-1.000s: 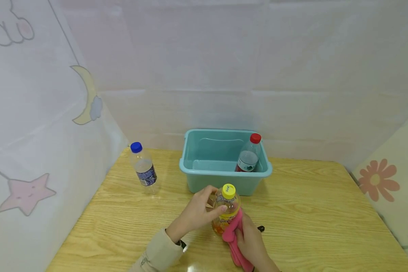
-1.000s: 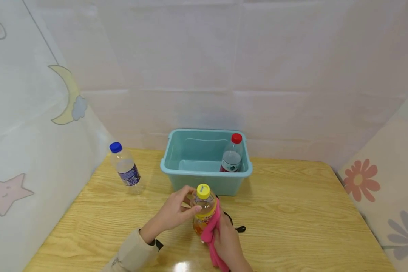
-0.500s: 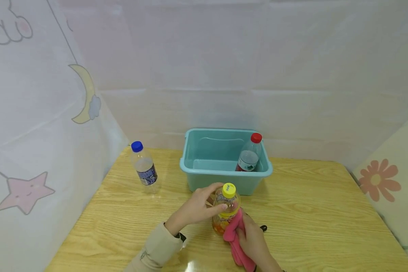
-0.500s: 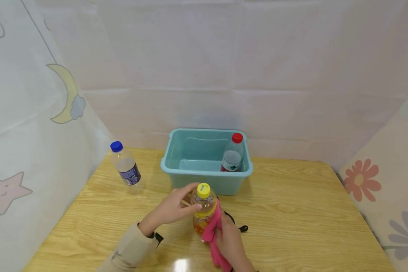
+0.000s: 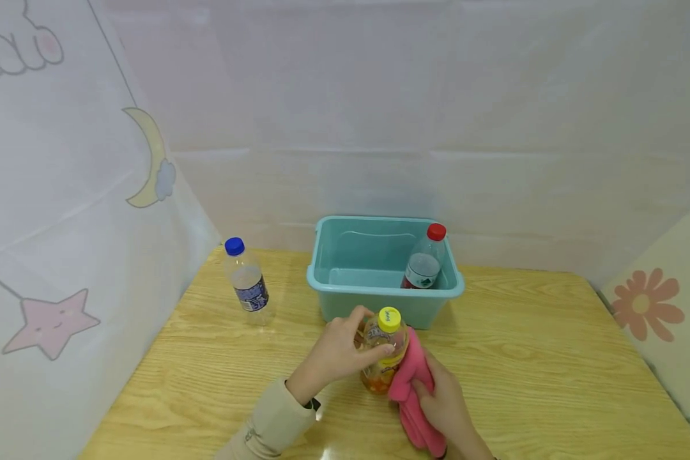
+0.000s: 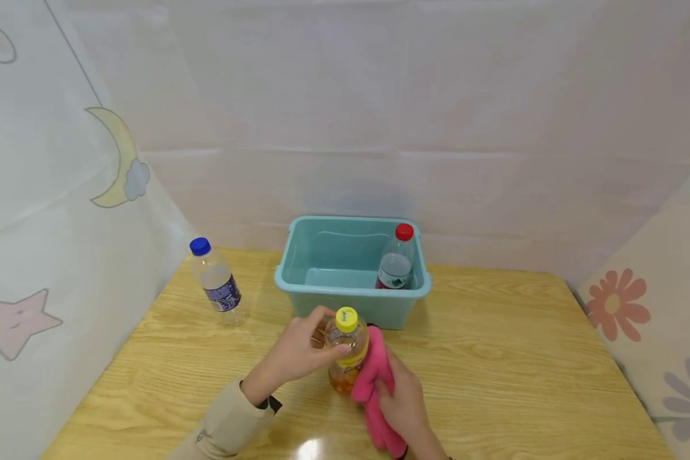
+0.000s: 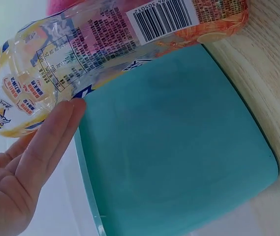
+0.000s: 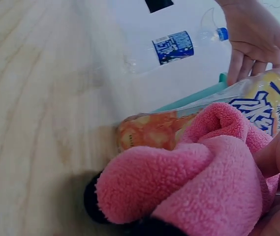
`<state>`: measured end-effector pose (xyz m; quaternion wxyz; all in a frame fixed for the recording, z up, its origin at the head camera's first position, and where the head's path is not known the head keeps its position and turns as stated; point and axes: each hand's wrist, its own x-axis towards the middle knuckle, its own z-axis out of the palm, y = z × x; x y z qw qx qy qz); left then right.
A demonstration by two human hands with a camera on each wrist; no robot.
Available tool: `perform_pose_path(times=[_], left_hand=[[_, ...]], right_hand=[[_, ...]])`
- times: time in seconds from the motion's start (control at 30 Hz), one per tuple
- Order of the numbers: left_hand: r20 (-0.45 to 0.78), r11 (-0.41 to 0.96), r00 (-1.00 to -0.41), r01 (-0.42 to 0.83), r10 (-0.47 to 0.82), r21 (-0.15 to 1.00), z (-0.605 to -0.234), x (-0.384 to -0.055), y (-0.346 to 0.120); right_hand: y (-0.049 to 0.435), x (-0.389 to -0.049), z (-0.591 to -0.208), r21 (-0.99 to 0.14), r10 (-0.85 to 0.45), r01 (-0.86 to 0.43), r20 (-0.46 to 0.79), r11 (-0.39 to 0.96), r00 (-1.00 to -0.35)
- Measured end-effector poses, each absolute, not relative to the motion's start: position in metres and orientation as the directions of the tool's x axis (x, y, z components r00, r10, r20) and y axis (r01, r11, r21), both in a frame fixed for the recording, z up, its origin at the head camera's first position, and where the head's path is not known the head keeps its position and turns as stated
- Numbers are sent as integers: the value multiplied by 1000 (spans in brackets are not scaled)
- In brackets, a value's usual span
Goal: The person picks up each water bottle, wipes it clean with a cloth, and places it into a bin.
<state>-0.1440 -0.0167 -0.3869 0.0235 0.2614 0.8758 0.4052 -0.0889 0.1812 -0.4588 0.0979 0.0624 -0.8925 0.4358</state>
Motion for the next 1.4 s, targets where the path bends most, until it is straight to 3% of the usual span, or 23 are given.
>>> perform_pose_path(times=[0.53,0.9,1.1,1.4], left_hand=[[197,609,-881,444,430,658,-387,-139,-12],[261,603,-868,484,422,635,-391,-139,-11],[316,569,-848,523,426,635,-395,-139,-11],[321,420,-803,552,502,720,-395,-144,-21]], right_hand=[[185,-80,-416,-723,4,-293,378,626,-926],[182,-82,-402,-584,-56,-429,548,689,-835],[177,-85,-402,-495,-110,-483,607,722,-787],[174,-87,-403,-500,-100,-440,570,746,-816]])
